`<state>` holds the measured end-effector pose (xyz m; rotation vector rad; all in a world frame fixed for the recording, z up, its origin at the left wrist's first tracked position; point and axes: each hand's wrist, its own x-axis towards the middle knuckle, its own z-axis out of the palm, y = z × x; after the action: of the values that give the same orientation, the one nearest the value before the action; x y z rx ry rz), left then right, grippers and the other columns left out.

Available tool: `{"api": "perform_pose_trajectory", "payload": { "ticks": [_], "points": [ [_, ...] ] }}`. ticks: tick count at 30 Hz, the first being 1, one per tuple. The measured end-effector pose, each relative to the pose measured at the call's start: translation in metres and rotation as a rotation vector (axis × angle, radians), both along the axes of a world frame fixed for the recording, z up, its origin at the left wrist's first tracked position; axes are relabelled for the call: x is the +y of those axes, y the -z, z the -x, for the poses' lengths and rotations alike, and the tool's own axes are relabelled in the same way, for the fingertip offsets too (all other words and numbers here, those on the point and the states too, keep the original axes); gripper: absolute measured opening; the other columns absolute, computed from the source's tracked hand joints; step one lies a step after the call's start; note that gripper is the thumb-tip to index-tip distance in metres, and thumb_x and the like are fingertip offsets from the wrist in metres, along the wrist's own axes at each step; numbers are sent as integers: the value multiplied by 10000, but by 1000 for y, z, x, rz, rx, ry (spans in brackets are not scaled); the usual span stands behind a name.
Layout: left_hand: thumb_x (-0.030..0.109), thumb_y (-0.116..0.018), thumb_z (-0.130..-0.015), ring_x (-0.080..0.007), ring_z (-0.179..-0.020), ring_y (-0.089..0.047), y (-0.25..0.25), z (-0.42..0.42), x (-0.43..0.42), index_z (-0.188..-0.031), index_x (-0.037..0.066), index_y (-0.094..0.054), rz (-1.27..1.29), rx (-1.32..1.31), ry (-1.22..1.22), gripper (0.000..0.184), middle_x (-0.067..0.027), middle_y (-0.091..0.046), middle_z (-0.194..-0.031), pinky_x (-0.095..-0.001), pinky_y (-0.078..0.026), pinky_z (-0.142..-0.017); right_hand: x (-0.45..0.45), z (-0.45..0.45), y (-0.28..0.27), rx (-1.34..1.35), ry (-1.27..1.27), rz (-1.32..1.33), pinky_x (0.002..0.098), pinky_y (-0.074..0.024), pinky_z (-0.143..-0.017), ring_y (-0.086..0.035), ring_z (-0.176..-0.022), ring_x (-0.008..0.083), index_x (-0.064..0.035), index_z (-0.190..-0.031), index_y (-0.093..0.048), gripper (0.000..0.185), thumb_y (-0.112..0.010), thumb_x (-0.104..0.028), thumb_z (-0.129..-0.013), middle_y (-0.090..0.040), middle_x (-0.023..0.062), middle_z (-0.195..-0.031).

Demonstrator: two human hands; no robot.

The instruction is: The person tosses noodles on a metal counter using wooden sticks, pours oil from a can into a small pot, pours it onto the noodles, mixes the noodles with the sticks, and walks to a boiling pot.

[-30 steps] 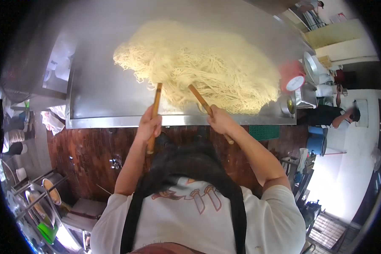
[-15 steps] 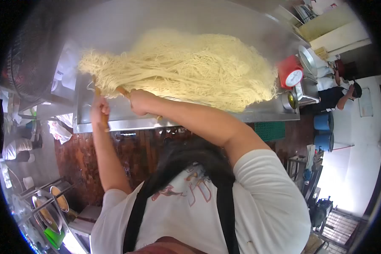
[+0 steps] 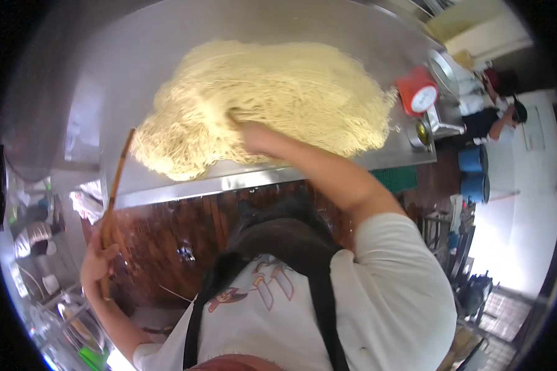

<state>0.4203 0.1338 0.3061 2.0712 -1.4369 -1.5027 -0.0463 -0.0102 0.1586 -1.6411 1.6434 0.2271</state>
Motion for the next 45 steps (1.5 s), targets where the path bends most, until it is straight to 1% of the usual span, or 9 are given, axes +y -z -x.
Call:
{"api": "perform_pose_trajectory", "payload": {
  "ticks": [10, 15, 20, 25, 28, 30, 37, 40, 45],
  "points": [
    [103, -680, -916, -338, -855, -681, 74, 160, -66, -1569, 153, -299, 142, -238, 563, 757, -130, -705, -981, -429, -514, -780, 192, 287, -149, 90, 93, 202, 493, -494, -900, -617, -1046, 434, -51, -1267, -554, 363, -624, -159, -928, -658, 234, -1101],
    [124, -652, -897, -424, -1286, -538, 169, 356, -115, -1554, 120, -280, 5, -166, 697, 755, -303, -567, -1336, -450, -461, -1029, 188, 364, 95, -153, 375, 378, 461, -453, -1004, -559, -1187, 437, 22, -1328, -518, 459, -562, -223, -942, -579, 299, -1264],
    [127, -652, -911, -182, -589, -543, 152, 526, -187, -1585, 87, -228, 213, 288, 550, 797, -190, -657, -1201, -345, -497, -549, 81, 349, 66, -467, 587, 408, 466, -503, -750, -635, -842, 403, 13, -1117, -540, 356, -588, -289, -934, -644, 237, -897],
    [6, -602, -898, -273, -1478, -330, 223, 521, -125, -1578, 14, -195, 378, 414, 510, 792, -214, -358, -1580, -354, -349, -1153, 139, 407, 115, -367, 528, 457, 478, -508, -732, -652, -824, 406, 14, -1108, -534, 347, -560, -296, -954, -647, 259, -898],
    [75, -635, -892, -207, -675, -655, 196, 645, -110, -1353, -18, -473, 69, 76, 375, 497, -124, -663, -877, -333, -528, -570, 115, 405, 111, -464, 586, 291, 498, -511, -744, -656, -845, 424, 16, -1079, -556, 331, -558, -290, -954, -654, 270, -918],
    [103, -639, -901, -132, -433, -483, 137, 700, -127, -1189, -3, -510, 86, 246, 224, 332, 2, -493, -611, -308, -404, -404, 72, 440, 4, -606, 692, 99, 500, -513, -789, -654, -898, 435, 32, -1089, -573, 346, -572, -282, -945, -657, 284, -954],
    [36, -602, -908, -123, -608, -516, 89, 584, -79, -1506, 70, -351, 136, -132, 253, 650, -47, -548, -801, -291, -430, -514, 140, 624, -16, -191, 85, 593, 506, -491, -924, -616, -1069, 446, 16, -1345, -498, 454, -563, -190, -946, -641, 273, -1174],
    [19, -607, -863, -285, -837, -659, 77, 568, -40, -1498, 67, -365, 48, -369, 504, 682, -197, -652, -1041, -395, -527, -695, 251, 679, -63, 9, 358, -33, 538, -467, -956, -582, -1119, 476, 21, -1340, -498, 432, -561, -161, -953, -614, 312, -1192],
    [42, -570, -842, -426, -1047, -657, 145, 717, -70, -1520, 111, -322, 28, -360, 846, 725, -332, -604, -1216, -472, -533, -840, 288, 655, 85, -290, 515, 114, 527, -476, -937, -601, -1087, 483, 19, -1265, -558, 424, -573, -271, -955, -645, 309, -1086]
  ]
}}
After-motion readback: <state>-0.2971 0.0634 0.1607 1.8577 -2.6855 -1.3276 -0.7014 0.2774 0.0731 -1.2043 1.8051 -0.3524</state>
